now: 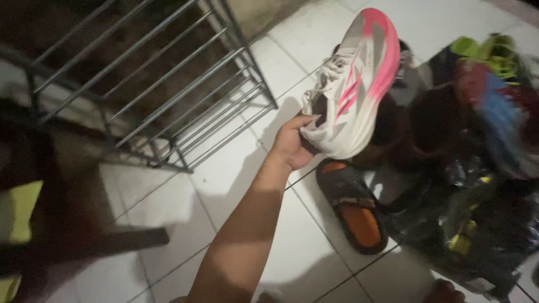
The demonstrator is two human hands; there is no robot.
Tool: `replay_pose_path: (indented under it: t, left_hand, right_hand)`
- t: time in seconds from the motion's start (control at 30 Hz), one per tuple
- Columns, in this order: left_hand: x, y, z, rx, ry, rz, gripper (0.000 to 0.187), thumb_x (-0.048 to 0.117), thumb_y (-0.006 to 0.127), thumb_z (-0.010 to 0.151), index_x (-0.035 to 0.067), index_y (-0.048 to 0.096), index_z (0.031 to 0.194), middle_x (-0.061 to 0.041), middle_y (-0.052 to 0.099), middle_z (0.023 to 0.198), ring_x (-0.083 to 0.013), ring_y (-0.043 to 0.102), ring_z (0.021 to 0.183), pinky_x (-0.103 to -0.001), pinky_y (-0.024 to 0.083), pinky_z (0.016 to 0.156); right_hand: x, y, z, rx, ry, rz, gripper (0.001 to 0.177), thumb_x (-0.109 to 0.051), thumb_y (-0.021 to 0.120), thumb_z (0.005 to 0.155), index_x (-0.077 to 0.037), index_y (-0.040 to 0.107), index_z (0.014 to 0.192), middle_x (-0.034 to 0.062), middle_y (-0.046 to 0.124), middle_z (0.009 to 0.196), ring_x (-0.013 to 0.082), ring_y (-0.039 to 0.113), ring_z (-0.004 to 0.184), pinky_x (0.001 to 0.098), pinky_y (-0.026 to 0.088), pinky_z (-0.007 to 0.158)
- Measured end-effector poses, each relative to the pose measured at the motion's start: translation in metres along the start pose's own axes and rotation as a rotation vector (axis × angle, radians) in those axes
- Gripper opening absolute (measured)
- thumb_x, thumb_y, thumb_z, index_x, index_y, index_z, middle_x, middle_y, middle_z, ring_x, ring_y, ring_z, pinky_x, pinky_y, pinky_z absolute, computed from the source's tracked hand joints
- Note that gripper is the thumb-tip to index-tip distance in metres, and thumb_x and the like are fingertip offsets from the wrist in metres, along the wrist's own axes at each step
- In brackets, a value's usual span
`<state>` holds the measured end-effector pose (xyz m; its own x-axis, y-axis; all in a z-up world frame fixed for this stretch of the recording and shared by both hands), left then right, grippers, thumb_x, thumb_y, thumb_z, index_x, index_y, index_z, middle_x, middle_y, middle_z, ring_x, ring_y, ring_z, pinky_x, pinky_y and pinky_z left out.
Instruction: The person organizes a collection of shoes by placing them onto a metal shoe rack. They pick up various pairs of sneakers and sandals from the floor and arrange them on the rack's shelves.
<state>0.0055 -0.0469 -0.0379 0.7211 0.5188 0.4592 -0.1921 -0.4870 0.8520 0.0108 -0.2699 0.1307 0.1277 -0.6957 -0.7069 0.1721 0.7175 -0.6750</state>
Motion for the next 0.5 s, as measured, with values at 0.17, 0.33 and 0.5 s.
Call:
replay_pose_path:
  t: [0.17, 0.33, 0.5]
  left_hand:
    - [0.022, -0.059, -0.049, 0.266, 0.077, 0.071, 0.045, 0.023, 0.055, 0.094, 0.005, 0.058, 0.136, -0.013, 0.07, 0.123, -0.0322, 0.066, 0.114, -0.052, 0.053, 0.1]
    - [-0.007, -0.095, -0.097, 0.579, 0.199, 0.507, 0.047, 0.028, 0.057, 0.098, 0.003, 0.057, 0.138, -0.021, 0.07, 0.112, -0.0369, 0.067, 0.094, -0.049, 0.056, 0.08]
    - [-0.043, -0.121, -0.117, 0.37, 0.197, 0.023, 0.058, 0.043, 0.055, 0.099, 0.005, 0.051, 0.142, -0.014, 0.072, 0.112, -0.0268, 0.073, 0.092, -0.041, 0.062, 0.077]
  right_hand:
    - [-0.037, 0.046, -0.001, -0.151, -0.046, 0.046, 0.063, -0.054, 0.053, 0.095, 0.002, 0.063, 0.122, 0.0153, 0.074, 0.084, 0.0239, 0.072, 0.068, 0.0391, 0.059, 0.063]
    - [-0.025, 0.12, -0.018, -0.425, 0.067, 0.078, 0.067, -0.059, 0.05, 0.096, 0.002, 0.062, 0.121, 0.0135, 0.073, 0.082, 0.0212, 0.071, 0.065, 0.0368, 0.058, 0.06]
    - [0.006, 0.217, -0.089, -0.651, 0.306, 0.573, 0.07, -0.061, 0.051, 0.095, 0.002, 0.066, 0.121, 0.011, 0.067, 0.08, 0.0154, 0.059, 0.058, 0.032, 0.049, 0.051]
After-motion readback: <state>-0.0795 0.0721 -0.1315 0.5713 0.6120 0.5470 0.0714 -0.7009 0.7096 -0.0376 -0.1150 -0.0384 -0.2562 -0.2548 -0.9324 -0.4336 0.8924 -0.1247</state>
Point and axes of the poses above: each hand's wrist, its own z-axis towards the middle knuckle, its own y-axis out of the palm, x = y × z, the point moved 2 cm from there along z, towards the middle knuckle
